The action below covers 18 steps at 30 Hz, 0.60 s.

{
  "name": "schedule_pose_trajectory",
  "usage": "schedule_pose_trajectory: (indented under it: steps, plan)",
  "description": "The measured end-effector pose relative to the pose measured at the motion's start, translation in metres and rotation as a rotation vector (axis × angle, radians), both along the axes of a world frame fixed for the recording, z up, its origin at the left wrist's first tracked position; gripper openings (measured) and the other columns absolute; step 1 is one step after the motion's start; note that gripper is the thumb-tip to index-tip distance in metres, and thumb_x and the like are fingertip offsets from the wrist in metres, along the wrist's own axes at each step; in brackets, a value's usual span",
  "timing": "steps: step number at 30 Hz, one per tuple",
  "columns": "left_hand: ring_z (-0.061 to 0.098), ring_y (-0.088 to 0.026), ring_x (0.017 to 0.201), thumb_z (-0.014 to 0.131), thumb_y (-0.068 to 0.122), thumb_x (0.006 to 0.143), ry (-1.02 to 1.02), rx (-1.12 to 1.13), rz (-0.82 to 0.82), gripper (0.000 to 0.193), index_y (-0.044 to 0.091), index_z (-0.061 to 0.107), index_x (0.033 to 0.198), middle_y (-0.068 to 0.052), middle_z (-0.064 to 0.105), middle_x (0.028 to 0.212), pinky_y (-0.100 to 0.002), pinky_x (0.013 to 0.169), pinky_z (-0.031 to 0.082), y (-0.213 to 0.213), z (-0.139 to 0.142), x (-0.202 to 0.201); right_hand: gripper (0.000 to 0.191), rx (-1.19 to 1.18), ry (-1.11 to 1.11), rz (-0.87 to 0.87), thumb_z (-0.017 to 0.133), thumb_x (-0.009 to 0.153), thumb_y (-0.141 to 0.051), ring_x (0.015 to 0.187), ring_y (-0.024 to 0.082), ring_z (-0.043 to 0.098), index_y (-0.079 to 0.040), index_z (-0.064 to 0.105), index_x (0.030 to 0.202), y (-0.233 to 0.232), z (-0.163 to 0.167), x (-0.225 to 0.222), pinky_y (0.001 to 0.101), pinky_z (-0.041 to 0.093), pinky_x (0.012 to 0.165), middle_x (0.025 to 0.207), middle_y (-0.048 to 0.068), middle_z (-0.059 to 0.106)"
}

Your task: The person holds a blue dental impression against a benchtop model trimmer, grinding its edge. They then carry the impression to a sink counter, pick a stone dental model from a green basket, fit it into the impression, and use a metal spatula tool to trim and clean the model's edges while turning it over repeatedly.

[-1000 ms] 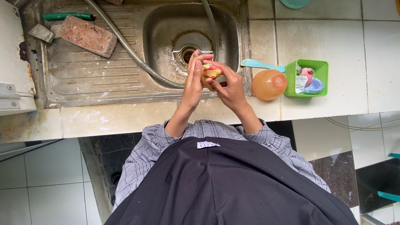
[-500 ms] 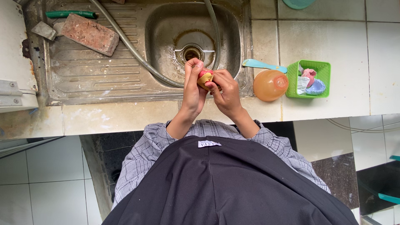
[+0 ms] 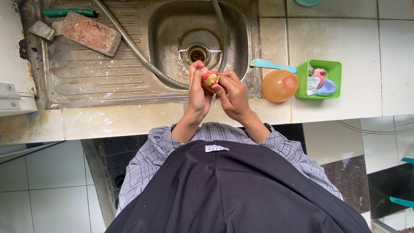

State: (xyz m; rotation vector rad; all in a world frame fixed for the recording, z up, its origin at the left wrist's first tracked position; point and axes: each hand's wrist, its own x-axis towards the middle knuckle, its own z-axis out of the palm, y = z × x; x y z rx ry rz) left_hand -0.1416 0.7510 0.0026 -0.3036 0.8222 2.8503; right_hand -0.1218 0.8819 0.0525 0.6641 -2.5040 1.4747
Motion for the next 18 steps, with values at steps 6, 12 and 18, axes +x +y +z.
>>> schedule_pose_trajectory:
  steps: [6, 12, 18]
  plan:
    - [0.062, -0.014, 0.091, 0.053, 0.022, 0.106, 0.009, -0.006, 0.049, 0.020, 0.017, 0.042, 0.123, -0.004, 0.056, 0.105, -0.030, 0.071, 0.053, 0.002, 0.003, 0.001, 0.033, -0.096, -0.037, 0.021, 0.060, 0.111, -0.023, 0.106, 0.022, 0.067, 0.004, 0.066, 0.129, 0.003, -0.008, -0.006, 0.0307, 0.059, 0.083, 0.117, 0.015, 0.068]
    - [0.057, -0.013, 0.099, 0.048, 0.029, 0.112, 0.082, -0.028, 0.177, 0.026, 0.019, 0.038, 0.133, -0.006, 0.055, 0.109, -0.030, 0.084, 0.051, 0.013, 0.016, 0.008, 0.038, -0.185, -0.079, -0.013, 0.062, 0.107, -0.028, 0.100, 0.024, 0.073, 0.005, 0.062, 0.129, 0.001, -0.003, -0.005, 0.0282, 0.060, 0.080, 0.121, 0.017, 0.068]
    - [0.057, -0.013, 0.100, 0.049, 0.022, 0.109, 0.092, -0.069, 0.209, 0.026, 0.016, 0.039, 0.133, -0.004, 0.050, 0.112, -0.031, 0.087, 0.050, 0.013, 0.015, 0.004, 0.034, -0.080, 0.147, -0.092, 0.053, 0.111, -0.026, 0.111, 0.034, 0.070, 0.003, 0.063, 0.124, -0.011, -0.004, -0.005, 0.0388, 0.057, 0.095, 0.121, 0.019, 0.067]
